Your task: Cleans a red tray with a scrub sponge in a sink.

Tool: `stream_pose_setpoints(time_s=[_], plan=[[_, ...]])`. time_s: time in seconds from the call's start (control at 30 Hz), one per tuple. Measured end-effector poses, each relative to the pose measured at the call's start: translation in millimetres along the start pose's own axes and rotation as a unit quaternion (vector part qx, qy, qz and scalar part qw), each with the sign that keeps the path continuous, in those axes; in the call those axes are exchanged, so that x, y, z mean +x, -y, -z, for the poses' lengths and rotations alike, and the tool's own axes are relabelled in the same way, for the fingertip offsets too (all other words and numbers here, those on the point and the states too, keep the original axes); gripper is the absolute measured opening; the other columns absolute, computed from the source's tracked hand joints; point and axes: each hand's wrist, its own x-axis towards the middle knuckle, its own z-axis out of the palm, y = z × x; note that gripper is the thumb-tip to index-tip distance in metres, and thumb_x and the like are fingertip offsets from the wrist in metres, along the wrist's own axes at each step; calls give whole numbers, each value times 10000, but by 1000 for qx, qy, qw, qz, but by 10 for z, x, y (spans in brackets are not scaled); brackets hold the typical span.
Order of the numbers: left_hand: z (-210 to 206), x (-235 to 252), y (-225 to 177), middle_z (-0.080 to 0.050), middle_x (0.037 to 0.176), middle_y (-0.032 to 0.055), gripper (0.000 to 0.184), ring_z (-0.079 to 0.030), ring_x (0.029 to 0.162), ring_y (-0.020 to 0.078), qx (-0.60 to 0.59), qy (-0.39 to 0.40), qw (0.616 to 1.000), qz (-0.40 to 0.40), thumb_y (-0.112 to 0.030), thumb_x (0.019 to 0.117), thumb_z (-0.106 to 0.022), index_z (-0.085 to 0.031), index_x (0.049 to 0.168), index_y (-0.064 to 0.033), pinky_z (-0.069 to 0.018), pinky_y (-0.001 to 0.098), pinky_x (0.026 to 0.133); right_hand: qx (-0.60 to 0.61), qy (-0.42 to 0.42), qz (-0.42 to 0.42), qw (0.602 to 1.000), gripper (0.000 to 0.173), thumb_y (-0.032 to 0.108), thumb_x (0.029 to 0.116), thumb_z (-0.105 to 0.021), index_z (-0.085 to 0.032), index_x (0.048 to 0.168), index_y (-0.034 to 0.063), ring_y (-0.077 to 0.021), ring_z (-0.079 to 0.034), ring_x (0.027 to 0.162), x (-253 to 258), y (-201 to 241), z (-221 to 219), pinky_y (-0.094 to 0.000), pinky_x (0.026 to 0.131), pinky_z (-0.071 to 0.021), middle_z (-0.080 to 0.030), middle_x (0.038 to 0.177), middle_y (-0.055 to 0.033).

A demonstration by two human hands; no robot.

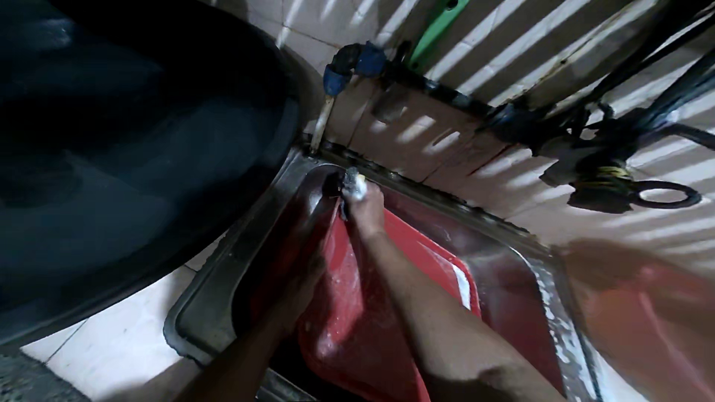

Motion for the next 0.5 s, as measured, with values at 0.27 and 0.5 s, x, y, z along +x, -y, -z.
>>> stream_pose_setpoints(time_s=[0.27, 0.5], plan=[[-29, 22, 15, -545, 1435, 133, 470, -536, 1294, 155, -132, -84, 987, 27, -316, 1136, -313, -460, 1490, -43, -462, 330, 1082, -10, 42, 259, 965, 361, 260, 933, -667, -718, 1213, 37, -345, -589, 1272, -1170, -210, -178, -536, 1081, -468, -666, 1308, -153], [-6, -9, -52, -495, 1533, 112, 507, -483, 1390, 175, -48, -66, 996, 37, -368, 1136, -281, -449, 1529, -96, -400, 377, 1151, -87, 76, 55, 992, 402, 246, 971, -693, -656, 1271, -19, -456, -523, 1310, -60, 14, -100, -613, 1091, -423, -587, 1353, -280]])
